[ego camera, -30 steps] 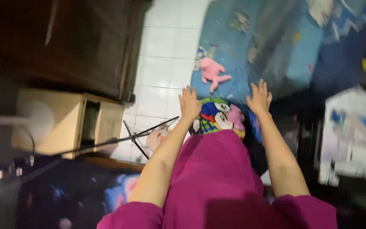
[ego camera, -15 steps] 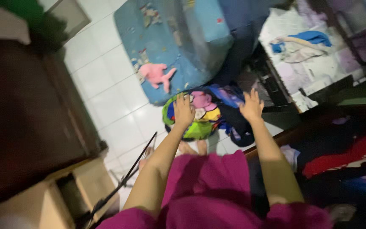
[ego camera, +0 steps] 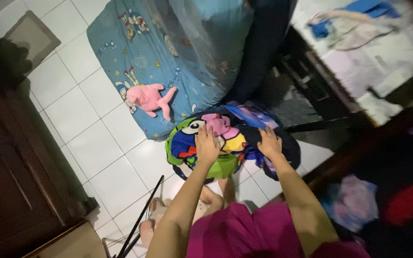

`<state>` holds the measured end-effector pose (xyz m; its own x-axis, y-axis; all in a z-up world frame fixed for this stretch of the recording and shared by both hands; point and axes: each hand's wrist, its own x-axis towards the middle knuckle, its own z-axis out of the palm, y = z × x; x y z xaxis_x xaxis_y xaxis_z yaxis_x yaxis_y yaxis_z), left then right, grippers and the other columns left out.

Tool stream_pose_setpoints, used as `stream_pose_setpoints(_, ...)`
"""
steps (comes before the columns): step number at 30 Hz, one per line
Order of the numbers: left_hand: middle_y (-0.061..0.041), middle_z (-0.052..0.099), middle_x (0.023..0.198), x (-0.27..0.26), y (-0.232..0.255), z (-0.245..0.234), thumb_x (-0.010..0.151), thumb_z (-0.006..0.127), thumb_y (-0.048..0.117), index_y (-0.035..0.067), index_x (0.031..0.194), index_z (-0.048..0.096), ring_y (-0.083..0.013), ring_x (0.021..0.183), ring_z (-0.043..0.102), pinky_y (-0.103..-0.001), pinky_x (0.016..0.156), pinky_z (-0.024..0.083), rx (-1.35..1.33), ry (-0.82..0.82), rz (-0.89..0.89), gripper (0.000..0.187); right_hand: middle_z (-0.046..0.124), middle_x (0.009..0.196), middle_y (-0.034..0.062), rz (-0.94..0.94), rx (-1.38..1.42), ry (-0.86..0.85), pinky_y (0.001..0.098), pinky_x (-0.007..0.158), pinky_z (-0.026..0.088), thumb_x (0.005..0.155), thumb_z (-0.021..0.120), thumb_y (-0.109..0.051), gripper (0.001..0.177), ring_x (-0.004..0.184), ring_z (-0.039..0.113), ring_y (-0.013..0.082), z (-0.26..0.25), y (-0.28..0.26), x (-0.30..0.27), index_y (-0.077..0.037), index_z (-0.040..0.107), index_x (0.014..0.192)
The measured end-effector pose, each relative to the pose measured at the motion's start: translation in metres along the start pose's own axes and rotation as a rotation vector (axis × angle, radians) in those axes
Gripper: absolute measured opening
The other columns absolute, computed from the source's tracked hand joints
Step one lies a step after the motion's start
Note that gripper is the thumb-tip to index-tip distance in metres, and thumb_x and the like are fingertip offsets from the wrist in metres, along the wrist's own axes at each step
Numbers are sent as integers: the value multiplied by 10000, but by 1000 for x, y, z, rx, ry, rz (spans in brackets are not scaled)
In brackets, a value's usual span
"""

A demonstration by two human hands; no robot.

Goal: The person folds a red and white patterned blanket on a bed, then picks up and folds a dark patterned blanket, and finally begins folding a colorful child-sized blanket.

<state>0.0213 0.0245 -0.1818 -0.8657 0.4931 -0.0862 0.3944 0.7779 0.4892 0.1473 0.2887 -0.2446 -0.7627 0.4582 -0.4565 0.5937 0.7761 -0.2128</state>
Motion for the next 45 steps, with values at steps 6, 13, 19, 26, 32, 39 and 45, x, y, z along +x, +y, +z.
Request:
stream_pose_setpoints(6,-250,381,1550,-13,-29,31,825,718,208,2,1455,464,-454,1452,321,-610,1170,271,-30,71,32,710,259,1679,105,-15,-30,10,582,1161,298,851,714,-259,826,1545,251,279,73,3,39,-235,337,1585)
stream_pose_setpoints(13,-267,360,1564,-33,-67,87,814,732,200,-4,1437,461,-485,1443,306,-627,1133,268,-49,164,75,710,162,1705,106,-36,1,61,571,1166,285,893,682,-307,671,1556,189,313,106,-1,85,-342,439,1518)
stream_pose_setpoints(19,-270,361,1550,-20,-78,99,808,725,184,-10,1450,451,-479,1441,303,-616,1158,268,-40,125,86,725,119,1743,63,-33,-66,63,524,1246,247,910,688,-348,415,1586,144,317,106,-8,109,-441,680,1314)
stream_pose_setpoints(26,-266,391,1525,2,-81,93,801,721,158,10,1413,490,-458,1437,321,-610,1164,267,-67,119,56,670,428,1603,141,14,62,244,601,1142,342,916,640,-197,474,1449,454,295,128,-5,144,-251,667,1386)
stream_pose_setpoints(32,-270,395,1511,-7,-76,99,799,731,176,-6,1397,484,-467,1435,323,-589,1165,256,-96,149,80,672,732,1138,177,322,1202,480,406,960,511,924,586,-152,233,1051,670,291,156,-15,164,-85,719,1103)
stream_pose_setpoints(39,-280,360,1552,-20,-47,90,837,735,169,-8,1497,406,-466,1432,311,-563,1189,240,-145,204,119,759,624,919,49,405,1479,128,378,792,451,926,776,-344,322,859,553,188,112,-47,69,-27,725,951)
stream_pose_setpoints(45,-261,346,1569,-9,-11,48,712,824,169,13,1527,324,-437,1483,264,-566,1200,212,-153,238,97,968,725,823,24,-22,1532,72,294,766,480,812,807,-167,137,797,648,136,29,-85,32,-51,743,845)
